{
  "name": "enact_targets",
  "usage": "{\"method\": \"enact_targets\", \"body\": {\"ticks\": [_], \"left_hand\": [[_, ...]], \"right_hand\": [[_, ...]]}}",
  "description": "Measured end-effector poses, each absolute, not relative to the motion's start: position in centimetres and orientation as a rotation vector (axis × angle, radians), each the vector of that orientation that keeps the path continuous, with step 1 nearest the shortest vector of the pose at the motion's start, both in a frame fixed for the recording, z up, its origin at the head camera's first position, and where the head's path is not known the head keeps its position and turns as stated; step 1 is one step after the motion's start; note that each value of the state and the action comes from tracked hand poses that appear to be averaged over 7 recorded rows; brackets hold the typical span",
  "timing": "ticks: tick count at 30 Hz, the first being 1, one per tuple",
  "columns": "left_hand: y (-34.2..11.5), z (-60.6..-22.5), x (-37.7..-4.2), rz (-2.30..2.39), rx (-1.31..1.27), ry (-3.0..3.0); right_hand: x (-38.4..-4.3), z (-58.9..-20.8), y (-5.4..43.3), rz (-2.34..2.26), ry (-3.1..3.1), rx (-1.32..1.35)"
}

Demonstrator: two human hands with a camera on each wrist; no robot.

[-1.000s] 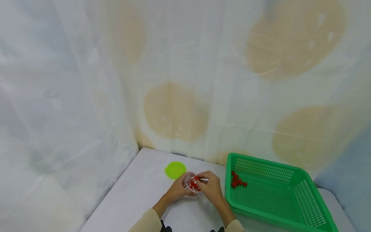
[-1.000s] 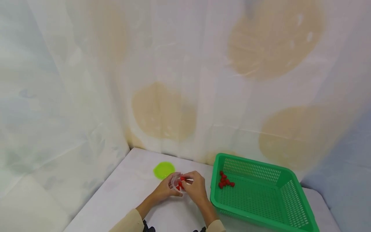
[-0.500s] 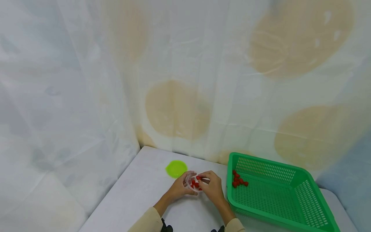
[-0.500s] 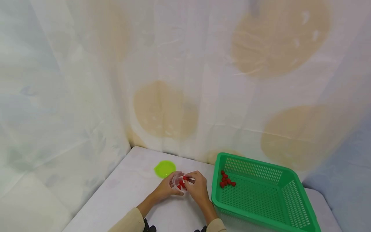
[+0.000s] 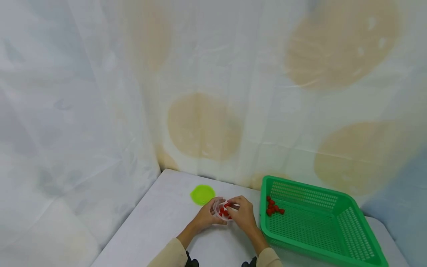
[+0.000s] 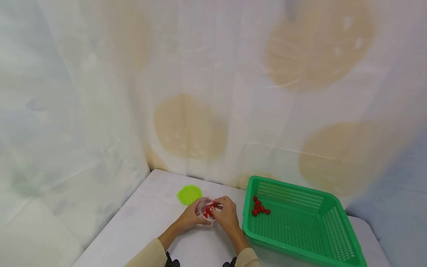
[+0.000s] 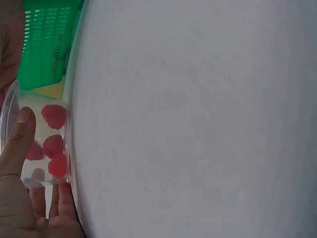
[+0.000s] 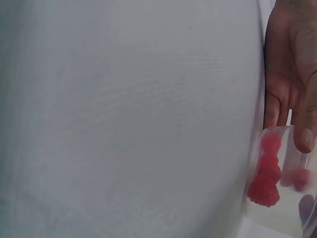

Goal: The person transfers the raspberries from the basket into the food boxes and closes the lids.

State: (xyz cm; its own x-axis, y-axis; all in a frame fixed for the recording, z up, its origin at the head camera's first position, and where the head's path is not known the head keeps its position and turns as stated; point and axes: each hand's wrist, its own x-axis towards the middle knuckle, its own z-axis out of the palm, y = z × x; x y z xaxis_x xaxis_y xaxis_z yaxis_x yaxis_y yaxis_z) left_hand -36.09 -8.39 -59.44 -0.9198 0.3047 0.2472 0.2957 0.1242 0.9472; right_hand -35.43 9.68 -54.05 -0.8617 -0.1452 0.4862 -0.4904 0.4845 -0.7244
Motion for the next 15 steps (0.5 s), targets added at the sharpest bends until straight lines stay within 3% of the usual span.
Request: {"method": "enact_targets", "body": {"ticks": [4,9,15], "left_hand": [[-8.5,-59.5,-35.9,1.976,0.578,2.358],[-8.6,-59.7,-36.1,1.972,0.504,2.354],[-8.4,-59.5,-36.1,1.968,0.583,2.329]], "right_hand": [[-34.7,-52.8,9.3,1.274,-2.358,0.579],[-33.3,-47.9,9.3,1.327,-2.204,0.693],[-35.2,-41.2,14.7,1.253,-2.187,0.704]]}}
